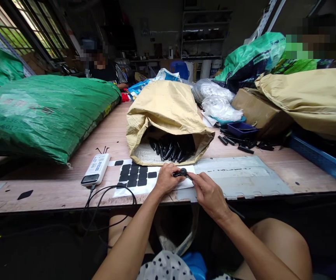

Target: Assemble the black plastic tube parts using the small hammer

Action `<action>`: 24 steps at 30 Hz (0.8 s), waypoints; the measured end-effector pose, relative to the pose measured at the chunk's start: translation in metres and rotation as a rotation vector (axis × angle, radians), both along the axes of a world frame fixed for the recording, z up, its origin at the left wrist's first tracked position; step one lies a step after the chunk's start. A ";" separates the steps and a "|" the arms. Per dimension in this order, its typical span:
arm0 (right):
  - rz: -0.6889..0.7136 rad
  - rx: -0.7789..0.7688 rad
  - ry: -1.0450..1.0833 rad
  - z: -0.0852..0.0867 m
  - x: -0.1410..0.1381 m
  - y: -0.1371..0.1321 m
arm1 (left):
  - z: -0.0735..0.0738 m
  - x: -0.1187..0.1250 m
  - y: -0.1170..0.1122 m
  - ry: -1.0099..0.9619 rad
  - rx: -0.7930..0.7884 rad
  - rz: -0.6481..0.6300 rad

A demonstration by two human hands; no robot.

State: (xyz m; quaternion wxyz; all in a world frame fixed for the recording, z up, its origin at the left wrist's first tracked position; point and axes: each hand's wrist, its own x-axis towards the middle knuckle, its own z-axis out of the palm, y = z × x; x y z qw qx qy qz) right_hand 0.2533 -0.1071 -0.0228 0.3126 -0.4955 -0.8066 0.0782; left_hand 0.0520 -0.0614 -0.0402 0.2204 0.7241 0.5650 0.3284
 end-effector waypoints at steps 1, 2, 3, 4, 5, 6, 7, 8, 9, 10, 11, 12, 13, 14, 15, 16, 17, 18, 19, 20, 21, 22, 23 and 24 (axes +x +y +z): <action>-0.007 0.000 -0.011 -0.001 0.001 0.000 | 0.000 0.000 0.000 -0.002 0.001 0.001; -0.020 0.008 -0.002 -0.001 0.003 0.000 | -0.001 0.000 0.000 -0.007 0.003 0.000; -0.038 0.023 0.018 -0.001 0.005 0.000 | -0.001 0.000 0.001 -0.012 0.008 -0.002; -0.058 0.039 0.042 -0.001 0.007 0.000 | -0.002 0.000 0.001 -0.016 0.012 -0.003; -0.071 0.053 0.061 -0.001 0.008 0.000 | -0.002 0.000 0.001 -0.018 0.014 -0.005; -0.074 0.056 0.068 -0.001 0.009 0.000 | -0.003 0.000 0.001 -0.020 0.015 -0.004; -0.068 0.050 0.063 -0.001 0.010 0.000 | -0.003 0.000 0.001 -0.021 0.014 -0.001; -0.056 0.037 0.049 -0.002 0.010 -0.001 | -0.003 0.000 0.001 -0.023 0.014 0.002; -0.048 0.022 0.034 -0.003 0.011 -0.001 | -0.003 0.000 0.001 -0.024 0.015 0.004; -0.048 0.012 0.025 -0.004 0.011 -0.001 | -0.003 0.001 0.001 -0.025 0.018 0.006; -0.061 0.012 0.026 -0.004 0.013 0.000 | -0.002 0.001 0.001 -0.023 0.021 0.006; -0.087 0.023 0.033 -0.004 0.015 0.002 | -0.002 0.001 0.000 -0.020 0.023 0.005; -0.119 0.041 0.038 -0.004 0.017 0.005 | -0.001 0.001 0.000 -0.015 0.023 0.004; -0.153 0.061 0.033 -0.004 0.021 0.009 | -0.001 0.001 0.000 -0.009 0.020 0.003; -0.182 0.079 0.016 -0.004 0.025 0.014 | 0.000 0.001 0.000 -0.002 0.014 0.003; -0.204 0.095 -0.016 -0.005 0.030 0.019 | 0.000 0.001 -0.001 0.004 0.008 0.004; -0.218 0.109 -0.060 -0.006 0.035 0.025 | 0.001 0.001 -0.001 0.009 0.004 0.005; -0.223 0.122 -0.110 -0.008 0.041 0.032 | 0.001 0.001 -0.001 0.012 0.000 0.005; -0.222 0.132 -0.160 -0.010 0.046 0.038 | 0.002 0.000 -0.001 0.014 -0.003 0.005; -0.219 0.140 -0.204 -0.012 0.050 0.044 | 0.002 0.000 -0.001 0.014 -0.005 0.003; -0.215 0.145 -0.239 -0.014 0.054 0.049 | 0.002 0.000 -0.001 0.016 -0.007 0.002; -0.214 0.147 -0.264 -0.017 0.057 0.053 | 0.002 0.000 -0.001 0.017 -0.009 0.001; -0.218 0.148 -0.277 -0.019 0.058 0.056 | 0.002 0.000 -0.001 0.019 -0.009 0.001; -0.225 0.149 -0.282 -0.022 0.059 0.059 | 0.002 0.000 -0.002 0.019 -0.009 0.002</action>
